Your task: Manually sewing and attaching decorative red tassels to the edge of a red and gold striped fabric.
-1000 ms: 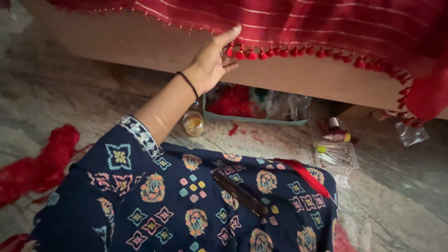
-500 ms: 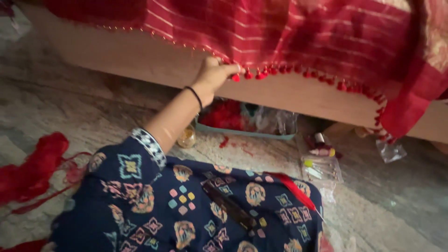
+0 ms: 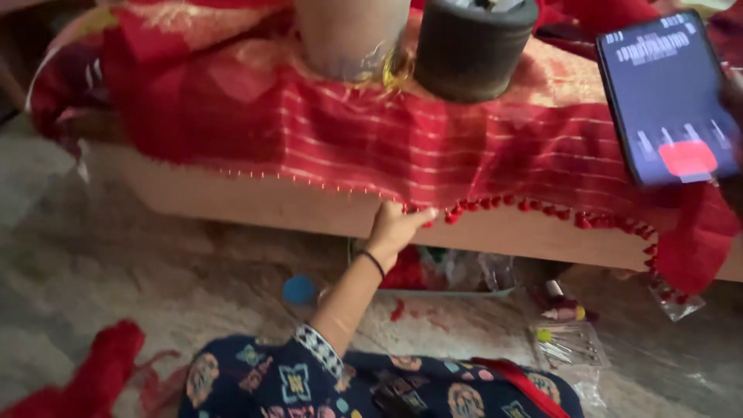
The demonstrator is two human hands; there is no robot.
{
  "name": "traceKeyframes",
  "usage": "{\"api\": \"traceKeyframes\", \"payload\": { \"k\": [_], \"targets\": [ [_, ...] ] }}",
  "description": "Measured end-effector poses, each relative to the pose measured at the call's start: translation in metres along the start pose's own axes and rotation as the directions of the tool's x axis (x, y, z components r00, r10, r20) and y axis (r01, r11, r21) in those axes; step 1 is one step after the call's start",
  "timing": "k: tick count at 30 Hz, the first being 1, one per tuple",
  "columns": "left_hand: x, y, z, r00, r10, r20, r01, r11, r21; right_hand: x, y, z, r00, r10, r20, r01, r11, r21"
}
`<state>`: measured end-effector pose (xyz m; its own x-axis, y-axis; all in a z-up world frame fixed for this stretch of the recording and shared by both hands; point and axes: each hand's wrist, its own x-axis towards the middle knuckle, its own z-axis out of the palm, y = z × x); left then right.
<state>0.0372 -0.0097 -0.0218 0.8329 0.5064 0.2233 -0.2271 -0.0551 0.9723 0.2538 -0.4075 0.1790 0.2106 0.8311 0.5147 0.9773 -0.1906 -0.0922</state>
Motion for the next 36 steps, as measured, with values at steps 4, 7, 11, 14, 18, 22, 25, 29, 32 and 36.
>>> {"api": "traceKeyframes", "payload": {
  "k": [4,7,11,14,18,22,25,29,32,36],
  "targets": [
    [-0.002,0.003,0.005,0.997,-0.071,-0.012,0.071,0.997,-0.009,0.129,0.033,0.030,0.985,0.041,-0.165,-0.082,0.965,-0.249],
    [0.000,0.011,-0.003,0.989,-0.136,-0.051,0.139,0.988,0.061,0.198,0.067,0.073,0.804,0.547,-0.234,-0.525,0.837,0.154],
    [0.001,0.004,-0.011,0.992,-0.112,-0.060,0.115,0.992,0.045,0.217,0.064,0.087,0.426,0.889,0.168,-0.712,0.215,0.669],
    [0.008,-0.012,-0.012,0.996,-0.090,0.000,0.090,0.994,-0.069,0.202,0.094,0.086,0.503,0.820,0.273,-0.708,0.210,0.675],
    [0.014,-0.017,-0.006,0.999,-0.044,-0.009,0.044,0.999,-0.027,0.174,0.121,0.086,0.891,0.444,0.100,-0.428,0.892,-0.146],
    [0.009,-0.021,-0.006,0.996,-0.077,-0.045,0.079,0.996,0.035,0.190,0.069,0.083,0.658,0.711,0.250,-0.699,0.453,0.553],
    [0.008,-0.017,-0.008,0.995,-0.083,-0.049,0.082,0.996,-0.021,0.193,0.063,0.084,0.700,0.670,0.248,-0.613,0.384,0.691],
    [0.008,-0.013,-0.012,0.994,-0.101,-0.032,0.097,0.989,-0.111,0.196,0.033,0.085,0.757,0.634,0.158,-0.454,0.337,0.825],
    [0.008,-0.001,-0.013,0.995,-0.101,0.003,0.098,0.961,-0.257,0.193,-0.012,0.085,0.805,0.585,-0.099,-0.238,0.471,0.849],
    [0.008,0.007,-0.016,0.992,-0.106,0.065,0.123,0.925,-0.359,0.133,-0.042,0.107,0.704,0.631,-0.325,-0.014,0.471,0.882]
  ]
}}
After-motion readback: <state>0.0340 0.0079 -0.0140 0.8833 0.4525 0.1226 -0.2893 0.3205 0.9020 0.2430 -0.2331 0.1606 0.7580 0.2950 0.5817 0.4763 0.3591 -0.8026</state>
